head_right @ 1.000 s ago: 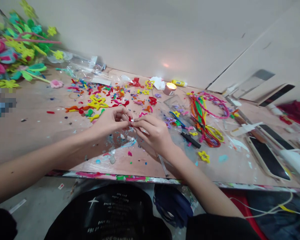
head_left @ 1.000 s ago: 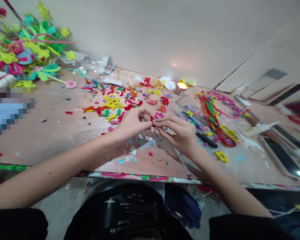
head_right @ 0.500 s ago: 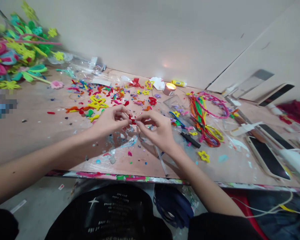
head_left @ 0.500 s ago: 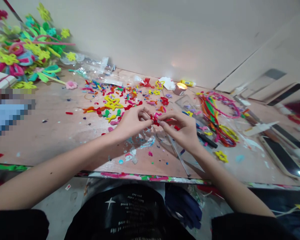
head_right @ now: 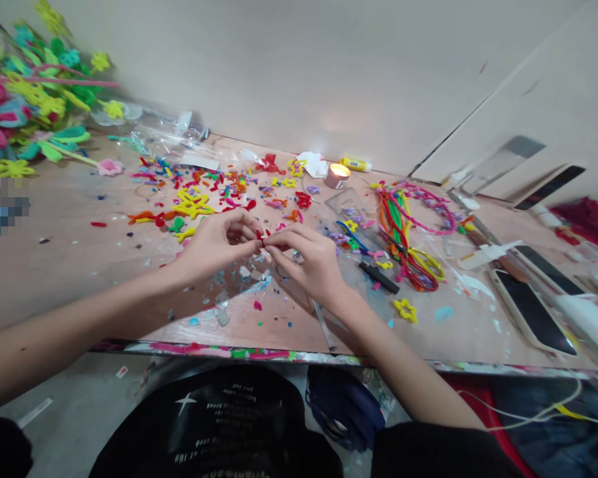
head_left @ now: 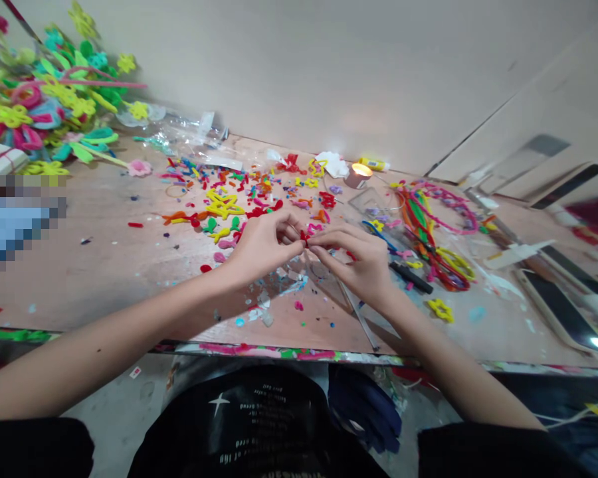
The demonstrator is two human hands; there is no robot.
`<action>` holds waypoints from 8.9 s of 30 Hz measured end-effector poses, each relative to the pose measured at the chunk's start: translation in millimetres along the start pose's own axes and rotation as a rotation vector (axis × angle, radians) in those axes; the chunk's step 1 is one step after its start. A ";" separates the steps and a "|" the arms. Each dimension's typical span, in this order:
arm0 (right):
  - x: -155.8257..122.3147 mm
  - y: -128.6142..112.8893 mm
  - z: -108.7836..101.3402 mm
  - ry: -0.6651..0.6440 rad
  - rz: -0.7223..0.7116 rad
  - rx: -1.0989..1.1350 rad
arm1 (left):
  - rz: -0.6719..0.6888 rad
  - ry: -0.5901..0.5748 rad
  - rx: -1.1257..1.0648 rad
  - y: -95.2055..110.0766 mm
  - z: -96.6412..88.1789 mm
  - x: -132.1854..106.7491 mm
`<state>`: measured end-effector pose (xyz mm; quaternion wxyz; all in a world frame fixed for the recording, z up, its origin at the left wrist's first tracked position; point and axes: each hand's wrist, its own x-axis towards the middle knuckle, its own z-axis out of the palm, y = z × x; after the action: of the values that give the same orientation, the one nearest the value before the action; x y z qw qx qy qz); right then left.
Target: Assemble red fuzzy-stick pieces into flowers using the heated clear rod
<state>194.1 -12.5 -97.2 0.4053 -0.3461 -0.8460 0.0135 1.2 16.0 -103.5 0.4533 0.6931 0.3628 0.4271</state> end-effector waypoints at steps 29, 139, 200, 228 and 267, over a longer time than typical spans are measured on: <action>3.0 7.6 1.7 0.035 0.522 0.523 | -0.312 -0.020 -0.184 11.7 2.2 4.9; -1.3 6.9 2.6 -0.250 0.455 0.510 | 0.090 -0.066 0.139 -1.7 0.3 1.8; 0.0 7.3 1.5 -0.201 0.475 0.499 | 0.011 -0.092 -0.003 2.4 0.6 2.7; 10.4 65.4 25.4 0.056 0.519 0.439 | -0.346 0.142 -0.562 9.7 -25.6 24.6; 18.3 16.9 24.4 0.047 0.434 0.481 | -0.113 -0.130 -0.020 2.1 -11.6 12.1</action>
<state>179.0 17.5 -106.3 0.4826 -0.4132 -0.7153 0.2910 -4.7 29.8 -95.8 0.5061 0.6932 0.3669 0.3587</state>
